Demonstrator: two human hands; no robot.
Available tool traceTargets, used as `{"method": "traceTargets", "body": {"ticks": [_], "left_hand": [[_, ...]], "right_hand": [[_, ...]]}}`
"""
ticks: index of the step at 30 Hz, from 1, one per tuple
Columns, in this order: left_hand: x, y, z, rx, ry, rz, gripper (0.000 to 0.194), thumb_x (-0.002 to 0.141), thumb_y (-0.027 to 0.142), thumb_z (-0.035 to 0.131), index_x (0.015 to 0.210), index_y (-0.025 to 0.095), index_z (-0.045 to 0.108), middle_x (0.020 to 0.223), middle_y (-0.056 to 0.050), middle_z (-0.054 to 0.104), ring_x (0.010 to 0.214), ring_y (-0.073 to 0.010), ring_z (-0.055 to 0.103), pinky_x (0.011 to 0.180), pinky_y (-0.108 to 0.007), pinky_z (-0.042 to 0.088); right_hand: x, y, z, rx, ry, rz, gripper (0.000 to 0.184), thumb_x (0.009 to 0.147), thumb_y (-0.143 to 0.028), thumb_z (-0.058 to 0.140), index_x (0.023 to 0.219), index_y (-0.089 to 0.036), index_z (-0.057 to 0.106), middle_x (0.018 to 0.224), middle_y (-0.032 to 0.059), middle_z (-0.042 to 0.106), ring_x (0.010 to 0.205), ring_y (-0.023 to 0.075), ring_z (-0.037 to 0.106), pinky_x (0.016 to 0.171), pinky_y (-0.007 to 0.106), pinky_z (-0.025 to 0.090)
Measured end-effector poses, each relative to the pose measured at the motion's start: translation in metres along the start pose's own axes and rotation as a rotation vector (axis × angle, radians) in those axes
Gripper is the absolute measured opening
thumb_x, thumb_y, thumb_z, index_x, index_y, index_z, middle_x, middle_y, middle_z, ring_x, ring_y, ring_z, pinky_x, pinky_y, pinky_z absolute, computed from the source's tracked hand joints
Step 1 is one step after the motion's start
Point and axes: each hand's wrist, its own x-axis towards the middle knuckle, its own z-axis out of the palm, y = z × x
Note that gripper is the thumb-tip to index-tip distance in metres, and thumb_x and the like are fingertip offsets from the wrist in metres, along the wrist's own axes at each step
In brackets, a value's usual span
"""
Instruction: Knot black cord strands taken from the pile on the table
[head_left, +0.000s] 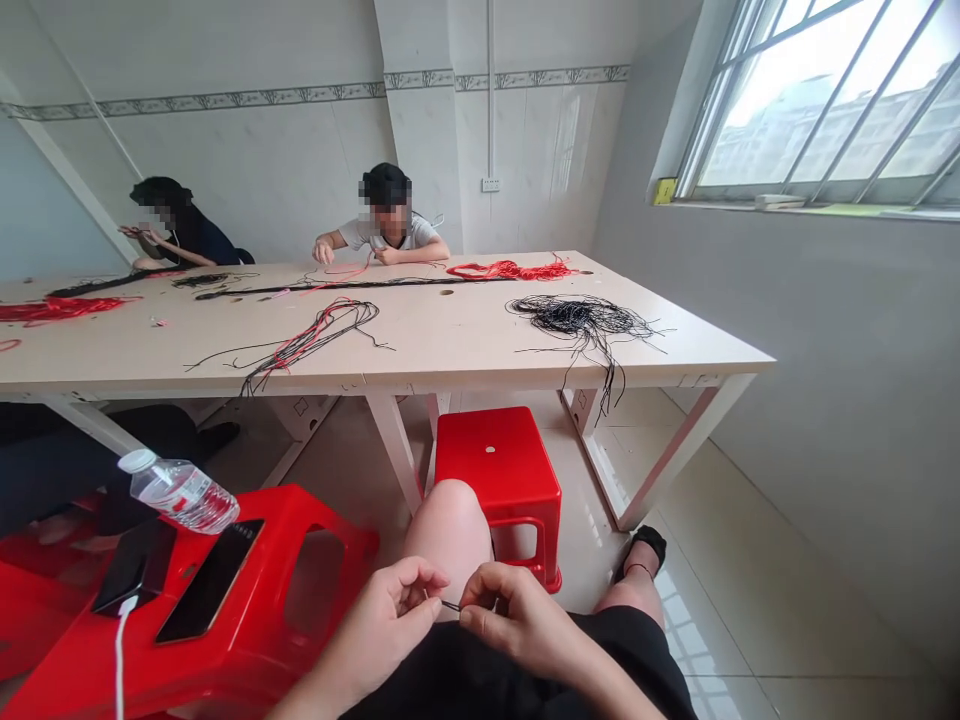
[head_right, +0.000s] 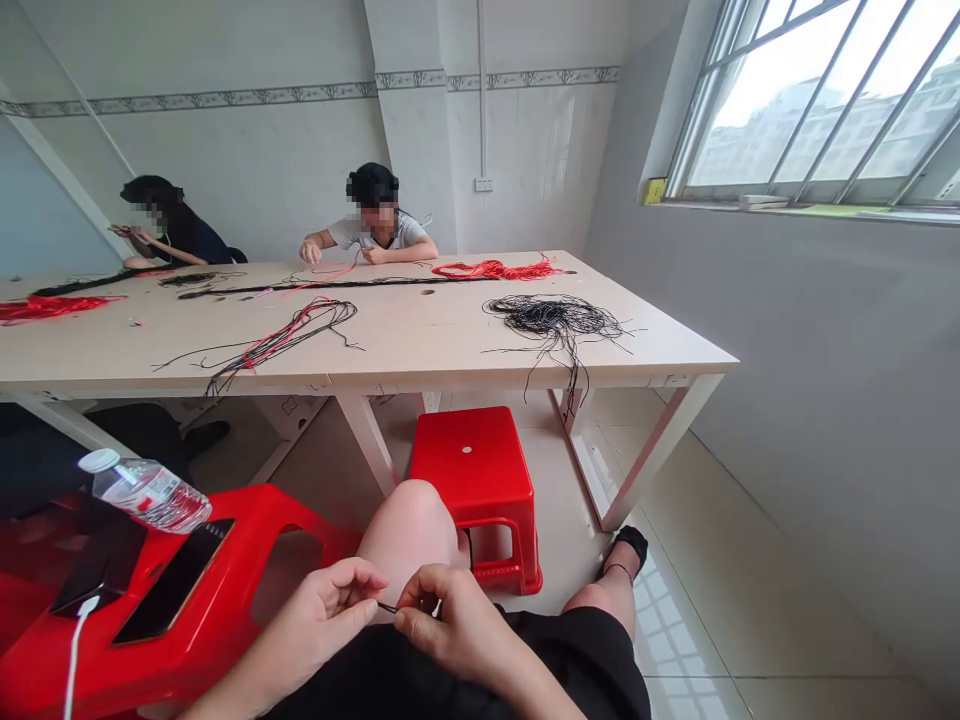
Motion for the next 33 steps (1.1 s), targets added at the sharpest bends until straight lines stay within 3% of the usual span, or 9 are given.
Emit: {"method": "traceTargets", "body": {"ticks": [7, 12, 16, 20, 22, 26, 33], "left_hand": [[0.005, -0.001, 0.003, -0.034, -0.011, -0.006, 0.016, 0.071, 0.02, 0.058, 0.085, 0.017, 0.065, 0.083, -0.004, 0.065, 0.084, -0.0202, 0.059, 0.08, -0.03, 0.046], [0.011, -0.012, 0.005, -0.076, -0.033, 0.013, 0.02, 0.075, 0.031, 0.061, 0.087, 0.016, 0.065, 0.078, -0.003, 0.063, 0.075, -0.0174, 0.055, 0.072, -0.028, 0.044], [0.017, -0.019, 0.009, -0.123, 0.001, -0.032, 0.028, 0.074, 0.039, 0.064, 0.089, 0.015, 0.067, 0.081, -0.006, 0.066, 0.078, -0.0189, 0.057, 0.073, -0.03, 0.044], [0.021, -0.015, 0.013, -0.197, 0.1, -0.099, 0.026, 0.068, 0.033, 0.068, 0.088, 0.015, 0.068, 0.089, -0.007, 0.069, 0.09, -0.0213, 0.06, 0.084, -0.031, 0.044], [0.024, -0.012, 0.014, -0.242, 0.146, -0.128, 0.026, 0.065, 0.031, 0.07, 0.085, 0.016, 0.068, 0.085, -0.007, 0.069, 0.086, -0.0203, 0.061, 0.081, -0.031, 0.045], [0.033, -0.018, 0.016, -0.284, 0.312, -0.111, 0.028, 0.054, 0.026, 0.076, 0.079, 0.016, 0.067, 0.073, -0.004, 0.066, 0.072, -0.0169, 0.06, 0.067, -0.027, 0.046], [0.038, -0.042, 0.014, -0.287, 0.372, -0.191, 0.021, 0.055, 0.024, 0.073, 0.073, 0.016, 0.065, 0.064, 0.0, 0.061, 0.057, -0.0111, 0.052, 0.054, -0.023, 0.041]], "right_hand": [[0.017, -0.003, 0.008, 0.047, 0.12, -0.035, 0.007, 0.074, -0.019, 0.055, 0.073, -0.014, 0.06, 0.067, 0.0005, 0.057, 0.06, 0.0102, 0.046, 0.055, 0.022, 0.033], [0.03, -0.001, 0.012, 0.062, 0.212, -0.056, 0.005, 0.071, -0.015, 0.049, 0.068, -0.015, 0.054, 0.062, -0.0001, 0.054, 0.058, 0.0106, 0.045, 0.054, 0.022, 0.034], [0.032, 0.004, 0.011, -0.168, 0.248, -0.076, 0.006, 0.066, -0.012, 0.049, 0.064, -0.017, 0.051, 0.057, -0.0023, 0.051, 0.051, 0.009, 0.04, 0.049, 0.021, 0.028], [0.027, 0.012, 0.011, -0.383, 0.28, -0.1, 0.007, 0.065, -0.011, 0.05, 0.064, -0.018, 0.052, 0.057, -0.0026, 0.055, 0.051, 0.009, 0.042, 0.049, 0.021, 0.027], [0.025, 0.016, 0.009, -0.413, 0.278, -0.085, 0.007, 0.066, -0.012, 0.049, 0.065, -0.018, 0.053, 0.059, -0.0014, 0.058, 0.052, 0.0097, 0.046, 0.05, 0.02, 0.029], [0.031, 0.03, -0.008, -0.51, 0.331, 0.0, 0.006, 0.067, -0.016, 0.05, 0.064, -0.018, 0.055, 0.059, -0.0002, 0.06, 0.054, 0.0115, 0.05, 0.054, 0.021, 0.034], [0.071, 0.071, -0.077, -0.483, 0.317, 0.102, 0.009, 0.067, -0.017, 0.051, 0.067, -0.017, 0.06, 0.066, 0.0004, 0.064, 0.06, 0.0122, 0.055, 0.055, 0.021, 0.039]]}}
